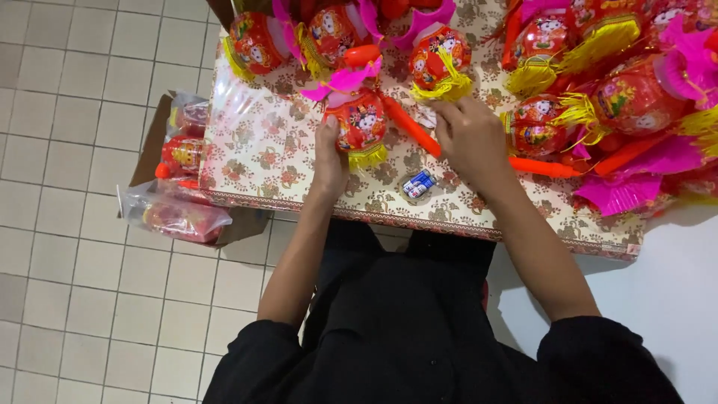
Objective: Assembling decorative lanterns by attaching plastic handles and internal components.
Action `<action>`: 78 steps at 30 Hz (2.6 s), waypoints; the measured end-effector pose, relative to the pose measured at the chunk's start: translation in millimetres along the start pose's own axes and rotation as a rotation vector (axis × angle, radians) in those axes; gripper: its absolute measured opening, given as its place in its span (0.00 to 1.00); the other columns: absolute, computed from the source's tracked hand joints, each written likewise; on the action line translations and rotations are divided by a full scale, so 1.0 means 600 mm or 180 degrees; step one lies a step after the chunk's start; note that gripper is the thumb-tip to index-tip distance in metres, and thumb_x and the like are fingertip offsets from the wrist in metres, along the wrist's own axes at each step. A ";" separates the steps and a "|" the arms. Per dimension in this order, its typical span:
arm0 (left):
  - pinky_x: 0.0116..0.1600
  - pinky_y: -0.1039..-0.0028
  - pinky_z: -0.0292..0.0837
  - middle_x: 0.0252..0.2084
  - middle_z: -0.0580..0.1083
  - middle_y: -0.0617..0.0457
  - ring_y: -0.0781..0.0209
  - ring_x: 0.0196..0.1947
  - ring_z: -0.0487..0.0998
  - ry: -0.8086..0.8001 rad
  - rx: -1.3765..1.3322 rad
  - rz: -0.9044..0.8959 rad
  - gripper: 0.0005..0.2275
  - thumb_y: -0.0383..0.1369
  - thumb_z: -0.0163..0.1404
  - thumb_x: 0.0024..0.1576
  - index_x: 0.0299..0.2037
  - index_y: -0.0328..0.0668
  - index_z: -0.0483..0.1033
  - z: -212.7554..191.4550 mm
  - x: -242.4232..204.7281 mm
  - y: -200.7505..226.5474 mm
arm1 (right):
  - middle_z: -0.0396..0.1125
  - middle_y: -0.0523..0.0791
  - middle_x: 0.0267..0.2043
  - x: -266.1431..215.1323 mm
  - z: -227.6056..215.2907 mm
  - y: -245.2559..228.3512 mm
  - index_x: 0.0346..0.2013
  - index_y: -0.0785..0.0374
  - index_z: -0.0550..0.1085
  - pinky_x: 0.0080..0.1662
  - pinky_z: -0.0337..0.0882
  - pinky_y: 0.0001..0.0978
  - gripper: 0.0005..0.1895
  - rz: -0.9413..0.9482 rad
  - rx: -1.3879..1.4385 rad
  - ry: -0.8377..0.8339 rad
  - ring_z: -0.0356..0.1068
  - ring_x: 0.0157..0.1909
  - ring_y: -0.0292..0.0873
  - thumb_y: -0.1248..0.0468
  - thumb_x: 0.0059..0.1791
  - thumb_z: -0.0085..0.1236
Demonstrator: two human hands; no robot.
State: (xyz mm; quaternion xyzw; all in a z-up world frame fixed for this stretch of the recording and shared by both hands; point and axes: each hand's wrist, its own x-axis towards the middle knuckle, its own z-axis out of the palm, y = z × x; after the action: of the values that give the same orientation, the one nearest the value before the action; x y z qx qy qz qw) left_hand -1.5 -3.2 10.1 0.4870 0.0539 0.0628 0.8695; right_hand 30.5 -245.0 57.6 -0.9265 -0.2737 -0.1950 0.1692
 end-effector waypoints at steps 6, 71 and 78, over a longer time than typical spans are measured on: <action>0.57 0.54 0.77 0.50 0.76 0.40 0.47 0.50 0.81 -0.0207 0.0196 0.0014 0.29 0.57 0.46 0.62 0.60 0.40 0.70 -0.005 0.002 -0.003 | 0.65 0.46 0.34 0.001 -0.001 0.014 0.39 0.58 0.81 0.40 0.74 0.38 0.06 0.0096 -0.0481 -0.0139 0.72 0.40 0.50 0.60 0.51 0.66; 0.70 0.38 0.57 0.70 0.50 0.20 0.18 0.68 0.58 0.0194 0.1892 -0.0357 0.46 0.65 0.36 0.57 0.73 0.27 0.51 0.023 -0.029 0.051 | 0.78 0.46 0.46 -0.007 0.047 -0.162 0.44 0.55 0.84 0.37 0.78 0.26 0.10 -0.0253 0.1002 0.1400 0.78 0.43 0.44 0.69 0.48 0.67; 0.68 0.43 0.62 0.64 0.62 0.26 0.28 0.63 0.67 0.0024 0.1554 0.0047 0.41 0.60 0.41 0.60 0.72 0.29 0.55 -0.005 -0.038 0.013 | 0.71 0.47 0.35 0.005 0.047 -0.193 0.35 0.63 0.82 0.36 0.77 0.32 0.02 -0.0355 0.1268 0.1675 0.73 0.34 0.45 0.67 0.50 0.66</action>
State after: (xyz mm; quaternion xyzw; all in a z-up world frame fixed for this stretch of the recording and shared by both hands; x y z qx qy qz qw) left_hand -24.7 -0.5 16.1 0.6829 0.0671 0.0560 0.7253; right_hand -26.2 -140.2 58.4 -0.7767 -0.3036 -0.3791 0.4010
